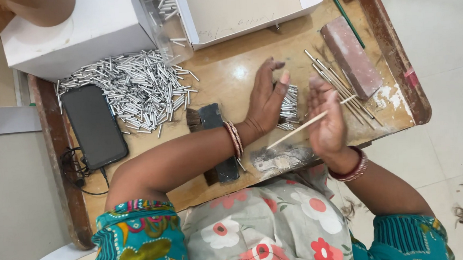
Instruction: The person sits at a workbench assembling small brushes. They pick metal ferrules from a pile, press and shape bristle tufts into the ferrules by hand, use a bristle brush and a stone block to shape and trim the tufts, and place finished brushes in a box.
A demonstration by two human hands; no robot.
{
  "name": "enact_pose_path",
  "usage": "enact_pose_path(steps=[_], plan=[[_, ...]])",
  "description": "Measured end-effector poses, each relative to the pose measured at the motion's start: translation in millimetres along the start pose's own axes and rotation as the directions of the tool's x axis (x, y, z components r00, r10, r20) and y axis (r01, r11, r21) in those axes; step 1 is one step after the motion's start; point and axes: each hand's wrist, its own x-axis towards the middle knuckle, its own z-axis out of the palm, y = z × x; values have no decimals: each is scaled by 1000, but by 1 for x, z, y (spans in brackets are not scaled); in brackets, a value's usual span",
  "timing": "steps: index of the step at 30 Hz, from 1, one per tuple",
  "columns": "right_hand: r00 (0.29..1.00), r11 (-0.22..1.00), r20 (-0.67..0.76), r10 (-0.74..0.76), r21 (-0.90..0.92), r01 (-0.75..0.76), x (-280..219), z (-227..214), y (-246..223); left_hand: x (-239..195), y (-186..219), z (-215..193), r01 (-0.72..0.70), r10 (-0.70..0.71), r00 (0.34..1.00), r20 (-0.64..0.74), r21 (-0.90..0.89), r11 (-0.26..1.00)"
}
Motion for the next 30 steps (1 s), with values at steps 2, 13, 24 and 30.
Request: enact_pose_path(steps=[2, 13, 24, 30], plan=[[1000, 1000, 17, -7, -18, 8, -5, 13, -48, 13, 1, -22, -14, 15, 1000, -13, 125, 992], [969, 109, 243, 45, -965, 237, -3, 13, -87, 63, -18, -33, -26, -152, 970, 189, 705, 709], [914, 106, 375, 153, -926, 362, -4, 16, -79, 65, -43, -41, -180, -51, 960, 275, 746, 641], [924, -77, 261, 278, -953, 292, 0, 2, -86, 60, -6, -62, -138, -44, 965, 259, 640, 756]])
